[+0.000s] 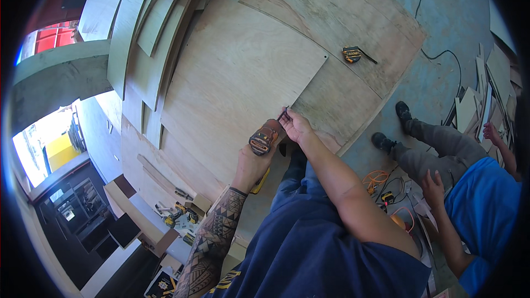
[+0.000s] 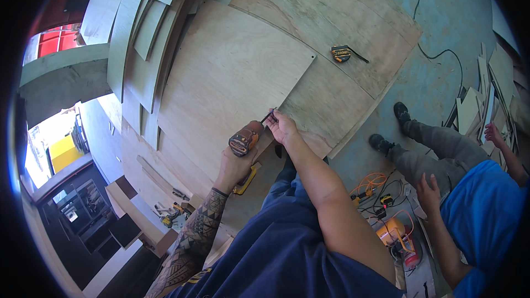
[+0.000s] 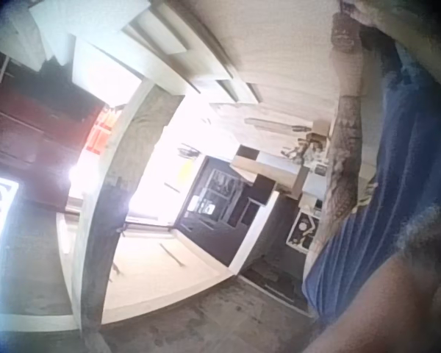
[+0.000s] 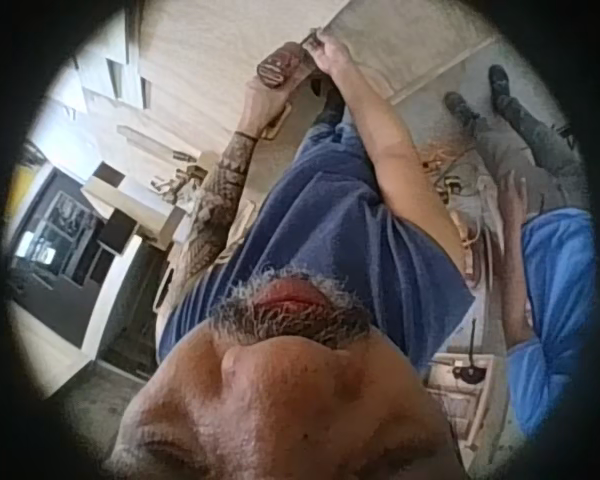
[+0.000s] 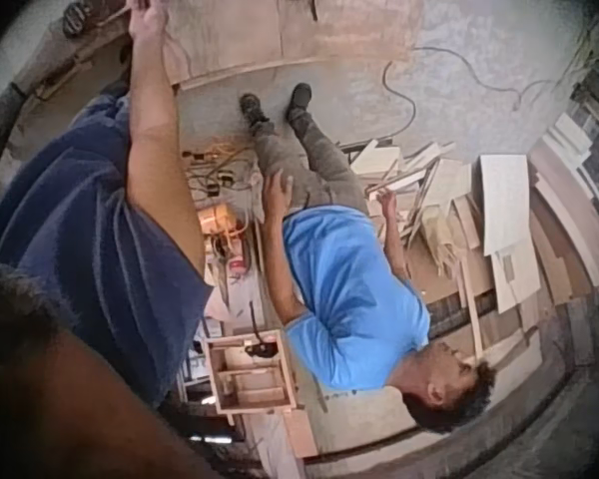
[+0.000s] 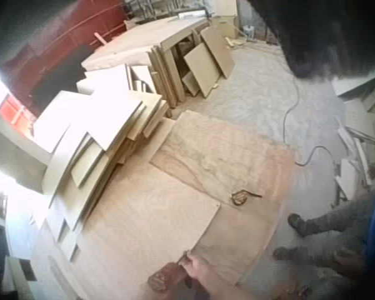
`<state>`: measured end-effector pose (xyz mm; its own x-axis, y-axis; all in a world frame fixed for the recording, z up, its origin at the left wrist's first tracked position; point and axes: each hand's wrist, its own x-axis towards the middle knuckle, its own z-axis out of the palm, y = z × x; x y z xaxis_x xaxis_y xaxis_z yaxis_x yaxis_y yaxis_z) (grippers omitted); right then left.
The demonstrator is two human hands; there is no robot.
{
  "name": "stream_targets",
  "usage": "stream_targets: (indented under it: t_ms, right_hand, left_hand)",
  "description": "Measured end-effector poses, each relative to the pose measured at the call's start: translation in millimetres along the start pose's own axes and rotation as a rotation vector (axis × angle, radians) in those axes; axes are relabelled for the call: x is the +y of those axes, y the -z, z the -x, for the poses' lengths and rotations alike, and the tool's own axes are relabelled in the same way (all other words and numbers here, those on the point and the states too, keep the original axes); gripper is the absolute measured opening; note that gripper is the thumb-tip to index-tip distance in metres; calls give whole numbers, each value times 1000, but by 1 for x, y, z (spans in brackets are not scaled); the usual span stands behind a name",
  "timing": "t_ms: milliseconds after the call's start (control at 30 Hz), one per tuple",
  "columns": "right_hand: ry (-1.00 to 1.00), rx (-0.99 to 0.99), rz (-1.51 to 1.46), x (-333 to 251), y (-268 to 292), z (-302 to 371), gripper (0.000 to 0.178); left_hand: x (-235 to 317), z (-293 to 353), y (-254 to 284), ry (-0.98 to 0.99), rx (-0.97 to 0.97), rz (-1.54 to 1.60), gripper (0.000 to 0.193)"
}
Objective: Using a power drill to assemble a wooden drawer or cabinet frame.
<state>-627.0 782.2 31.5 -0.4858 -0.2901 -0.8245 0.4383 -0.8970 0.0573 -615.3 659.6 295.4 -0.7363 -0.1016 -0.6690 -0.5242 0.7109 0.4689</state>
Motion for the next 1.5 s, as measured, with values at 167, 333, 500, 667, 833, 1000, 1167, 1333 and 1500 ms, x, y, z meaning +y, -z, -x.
stream_targets:
  t_ms: [167, 333, 500, 667, 833, 1000, 1167, 1333, 1500]
  right_hand:
    - [-11, -16, 30, 1, -3, 4, 19]
    - [-35, 7, 68, -5, -6, 14, 19]
    - [561, 405, 816, -35, -20, 18, 24]
    - [551, 469, 923, -71, -45, 2, 21]
    - [434, 608, 989, -73, -52, -13, 21]
    - [429, 687, 1079, -77, -41, -26, 24]
    - [447, 607, 1204, -58, -40, -48, 27]
    - [587, 621, 1385, -120, 30, -83, 39]
    - [394, 574, 1249, -116, 7, -89, 36]
  left_hand:
    - [6, 3, 3, 0, 10, -13, 38]
    - [6, -2, 3, -24, 5, 6, 36]
    - [17, -4, 11, 61, -35, -37, 37]
    - [14, -17, 5, 78, -48, -70, 37]
    - [-4, -34, -5, 32, -41, -80, 39]
    - [10, -37, -11, 65, -45, 82, 42]
    - [-23, -37, -10, -59, 94, 41, 44]
    - [-21, -50, -35, -19, -52, 364, 47]
    - [-56, -8, -11, 238, -159, 380, 60]
